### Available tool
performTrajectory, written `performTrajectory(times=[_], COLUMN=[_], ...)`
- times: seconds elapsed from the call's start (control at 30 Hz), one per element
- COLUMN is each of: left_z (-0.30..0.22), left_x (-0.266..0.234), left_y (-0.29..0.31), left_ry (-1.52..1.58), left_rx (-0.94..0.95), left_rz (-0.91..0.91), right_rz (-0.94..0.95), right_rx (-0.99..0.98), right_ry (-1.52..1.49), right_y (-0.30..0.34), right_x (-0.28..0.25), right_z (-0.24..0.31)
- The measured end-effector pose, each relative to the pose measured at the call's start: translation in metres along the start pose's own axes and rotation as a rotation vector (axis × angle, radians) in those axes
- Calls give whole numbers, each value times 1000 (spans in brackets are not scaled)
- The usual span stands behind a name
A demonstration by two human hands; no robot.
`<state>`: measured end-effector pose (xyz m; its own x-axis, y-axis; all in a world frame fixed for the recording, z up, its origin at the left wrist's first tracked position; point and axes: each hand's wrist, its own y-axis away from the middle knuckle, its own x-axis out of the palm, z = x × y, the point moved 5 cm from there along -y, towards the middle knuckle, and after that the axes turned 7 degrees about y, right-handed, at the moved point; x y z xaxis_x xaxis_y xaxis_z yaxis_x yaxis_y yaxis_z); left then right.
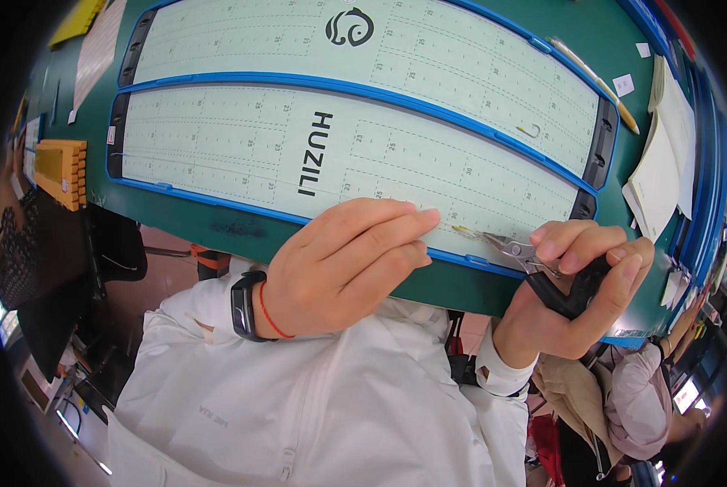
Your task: The recorder is assembling and inspecting large LED lighting panels, including applying labels and checking wiring.
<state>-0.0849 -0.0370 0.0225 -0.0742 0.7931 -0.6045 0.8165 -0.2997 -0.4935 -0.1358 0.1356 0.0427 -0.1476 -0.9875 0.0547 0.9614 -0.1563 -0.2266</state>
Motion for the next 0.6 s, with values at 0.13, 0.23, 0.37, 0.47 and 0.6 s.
performTrajectory(times=[0.13, 0.23, 0.37, 0.47, 0.6], left_z=[0, 1, 0, -5, -8], left_x=[0, 0, 0, 3, 5], left_y=[0, 0, 0, 2, 5], left_ry=[0, -6, -57, -144, -171], left_rx=[-3, 11, 78, 157, 160], left_rz=[-9, 8, 15, 24, 50], right_rz=[4, 23, 23, 22, 18], right_rx=[0, -2, 3, 2, -7], right_ry=[12, 19, 6, 1, 21], right_y=[0, 0, 1, 2, 3], right_x=[0, 1, 1, 1, 2], right_z=[-1, -1, -1, -1, -2])
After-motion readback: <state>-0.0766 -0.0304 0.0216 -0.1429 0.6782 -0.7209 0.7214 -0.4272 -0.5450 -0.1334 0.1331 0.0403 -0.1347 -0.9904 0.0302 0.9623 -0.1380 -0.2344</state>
